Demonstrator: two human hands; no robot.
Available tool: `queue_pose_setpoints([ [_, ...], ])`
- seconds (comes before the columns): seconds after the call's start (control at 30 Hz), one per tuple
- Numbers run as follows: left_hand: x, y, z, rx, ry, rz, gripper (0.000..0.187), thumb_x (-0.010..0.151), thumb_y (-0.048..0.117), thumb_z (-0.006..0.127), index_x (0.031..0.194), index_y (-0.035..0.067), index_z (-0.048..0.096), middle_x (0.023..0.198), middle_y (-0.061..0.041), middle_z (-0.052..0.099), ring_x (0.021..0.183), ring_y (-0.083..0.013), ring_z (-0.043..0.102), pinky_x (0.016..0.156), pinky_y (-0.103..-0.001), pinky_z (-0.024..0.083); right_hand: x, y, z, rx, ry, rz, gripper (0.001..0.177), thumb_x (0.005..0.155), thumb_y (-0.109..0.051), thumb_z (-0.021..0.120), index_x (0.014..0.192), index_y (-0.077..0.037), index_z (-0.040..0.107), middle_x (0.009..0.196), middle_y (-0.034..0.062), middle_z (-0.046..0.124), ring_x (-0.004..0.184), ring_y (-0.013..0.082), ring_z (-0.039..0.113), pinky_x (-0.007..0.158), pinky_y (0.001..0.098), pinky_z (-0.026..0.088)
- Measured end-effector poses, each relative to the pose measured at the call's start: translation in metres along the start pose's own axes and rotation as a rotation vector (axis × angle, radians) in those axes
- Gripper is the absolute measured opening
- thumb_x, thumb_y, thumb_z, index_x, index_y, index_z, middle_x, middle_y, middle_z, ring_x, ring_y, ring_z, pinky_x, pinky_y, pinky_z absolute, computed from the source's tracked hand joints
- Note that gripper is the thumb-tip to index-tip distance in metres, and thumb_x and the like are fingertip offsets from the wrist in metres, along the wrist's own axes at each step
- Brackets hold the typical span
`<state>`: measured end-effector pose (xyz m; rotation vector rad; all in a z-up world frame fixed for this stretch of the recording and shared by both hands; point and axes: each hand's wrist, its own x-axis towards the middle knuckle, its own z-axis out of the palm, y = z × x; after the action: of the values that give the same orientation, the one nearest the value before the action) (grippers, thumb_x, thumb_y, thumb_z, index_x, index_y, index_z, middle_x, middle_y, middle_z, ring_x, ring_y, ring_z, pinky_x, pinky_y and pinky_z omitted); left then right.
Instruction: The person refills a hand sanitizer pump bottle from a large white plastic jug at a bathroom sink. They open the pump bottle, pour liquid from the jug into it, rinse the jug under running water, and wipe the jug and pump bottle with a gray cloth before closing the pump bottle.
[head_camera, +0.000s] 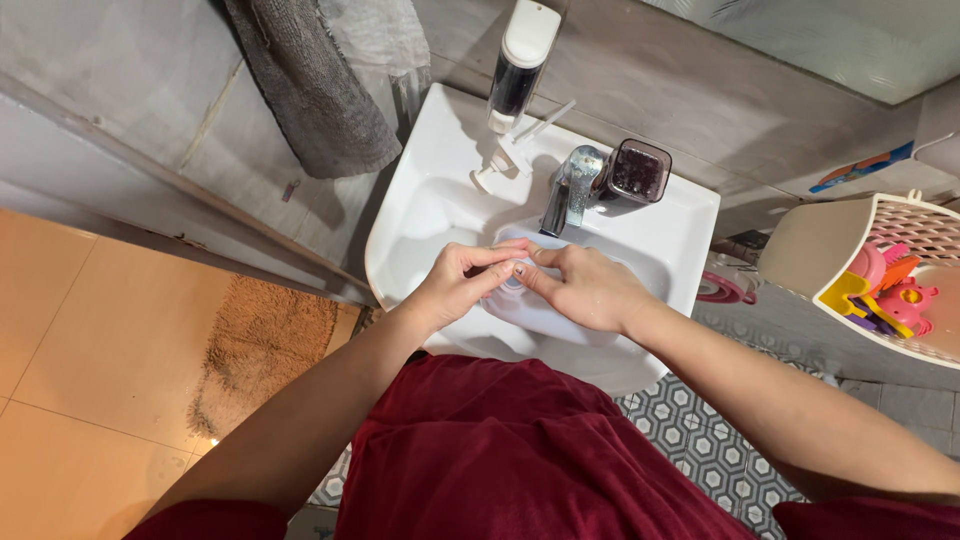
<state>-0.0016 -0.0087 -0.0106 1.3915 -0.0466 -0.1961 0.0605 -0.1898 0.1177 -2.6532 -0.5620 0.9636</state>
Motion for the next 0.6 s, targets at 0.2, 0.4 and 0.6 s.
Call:
queue_pose_setpoints([
  [0.2, -0.003, 0.0, -0.003, -0.018, -0.039, 0.07, 0.032, 0.101, 0.017, 0.063, 0.125, 0.0, 0.072, 0.128, -0.011, 0.074, 0.122, -0.013, 0.065, 0.1, -0.028, 0.053, 0.008, -0.003, -0.001, 0.012, -0.231, 0.062, 0.078, 0.093, -0.066, 0.039, 0.163, -0.033, 0.025, 0.117, 0.0231, 0.074, 0.112, 0.0377, 0.073, 0.101, 0.0465, 0.05],
  [0.4, 0.0, -0.008, -0.005, -0.044, -0.038, 0.097, 0.028, 0.1, 0.014, 0.064, 0.122, -0.001, 0.073, 0.124, -0.013, 0.075, 0.128, -0.015, 0.062, 0.105, -0.03, 0.05, 0.01, 0.002, 0.005, -0.058, -0.134, -0.051, 0.069, 0.095, -0.064, 0.034, 0.158, -0.034, 0.033, 0.14, 0.0165, 0.061, 0.134, 0.0368, 0.052, 0.112, 0.0457, 0.04],
  [0.6, 0.002, -0.015, -0.008, -0.074, -0.041, 0.052, 0.027, 0.099, 0.013, 0.065, 0.121, 0.001, 0.075, 0.12, -0.009, 0.076, 0.105, -0.009, 0.066, 0.092, -0.026, 0.053, 0.009, -0.002, 0.004, -0.059, -0.156, -0.016, 0.069, 0.094, -0.063, 0.033, 0.157, -0.036, 0.035, 0.134, 0.0129, 0.067, 0.13, 0.0345, 0.058, 0.11, 0.0446, 0.043],
])
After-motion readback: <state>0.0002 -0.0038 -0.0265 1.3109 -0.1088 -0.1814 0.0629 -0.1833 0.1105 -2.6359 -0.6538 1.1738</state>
